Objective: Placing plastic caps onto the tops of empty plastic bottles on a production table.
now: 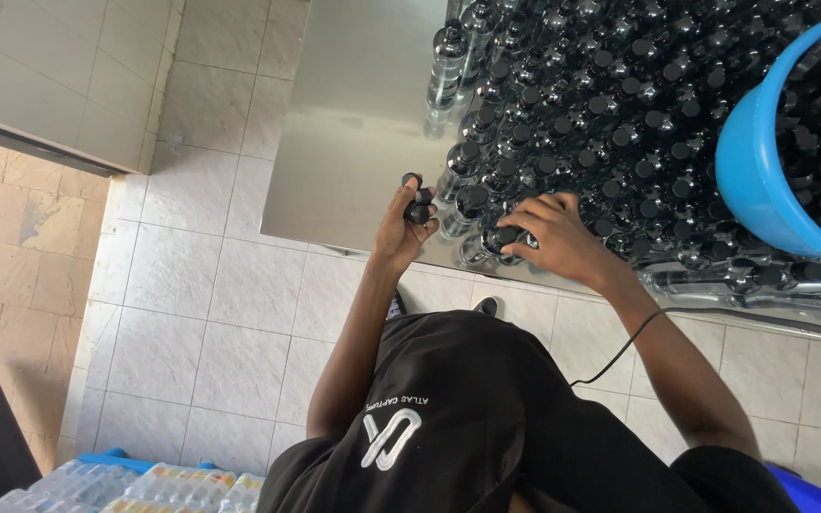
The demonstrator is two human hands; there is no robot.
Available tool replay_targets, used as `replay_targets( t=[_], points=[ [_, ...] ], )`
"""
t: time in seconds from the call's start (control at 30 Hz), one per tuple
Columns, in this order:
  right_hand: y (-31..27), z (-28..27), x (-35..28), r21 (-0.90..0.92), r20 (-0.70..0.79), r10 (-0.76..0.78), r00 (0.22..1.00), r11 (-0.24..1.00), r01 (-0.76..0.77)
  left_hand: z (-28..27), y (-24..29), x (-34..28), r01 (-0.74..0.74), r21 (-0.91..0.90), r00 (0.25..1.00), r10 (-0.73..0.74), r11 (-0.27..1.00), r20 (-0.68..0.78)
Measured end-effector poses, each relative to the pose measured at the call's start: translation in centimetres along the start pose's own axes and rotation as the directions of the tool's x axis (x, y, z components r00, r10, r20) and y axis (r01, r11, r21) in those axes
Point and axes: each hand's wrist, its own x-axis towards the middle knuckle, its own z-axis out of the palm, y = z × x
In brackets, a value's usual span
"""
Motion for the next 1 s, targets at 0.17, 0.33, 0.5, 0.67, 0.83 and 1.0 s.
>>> replay_targets(
  t=[0.17, 0.33, 0.5, 0.67, 0.83, 1.0],
  points=[
    [1.2, -0.8, 2.2, -0.011, 0.082, -0.042, 0.996, 0.999, 0.043, -0.9, 0.8, -0.1, 0.007, 0.029, 1.000, -0.007, 1.000, 0.025],
    [1.6, -2.0, 4.8, 0.028, 0.266, -0.073, 0.961, 0.997, 0.068, -1.2, 1.0, -0.2, 0.003, 0.011, 1.000, -0.004, 1.000, 0.010],
    [2.2, -3.9, 6.0, 0.170, 0.506, -0.009, 0.863, 0.981, -0.089, -0.3, 1.5, -1.1, 0.017, 0.007, 1.000, -0.017, 1.000, -0.014],
    [4.5, -1.0, 7.3, 0.227, 0.539, -0.029, 0.842, 0.967, -0.112, -1.5, 0.7, -0.8, 0.003, -0.002, 1.000, -0.003, 1.000, -0.022],
    [5.6, -0.2, 7.5, 0.259, 0.525, -0.041, 0.850, 0.959, -0.114, -1.4, 0.1, 0.0, -0.001, 0.016, 1.000, 0.002, 1.000, -0.013],
    [5.4, -0.6, 7.6, 0.423, 0.470, -0.115, 0.875, 0.900, -0.109, 0.4, 0.6, -0.2, 0.028, 0.007, 0.999, -0.028, 1.000, -0.034]
  ],
)
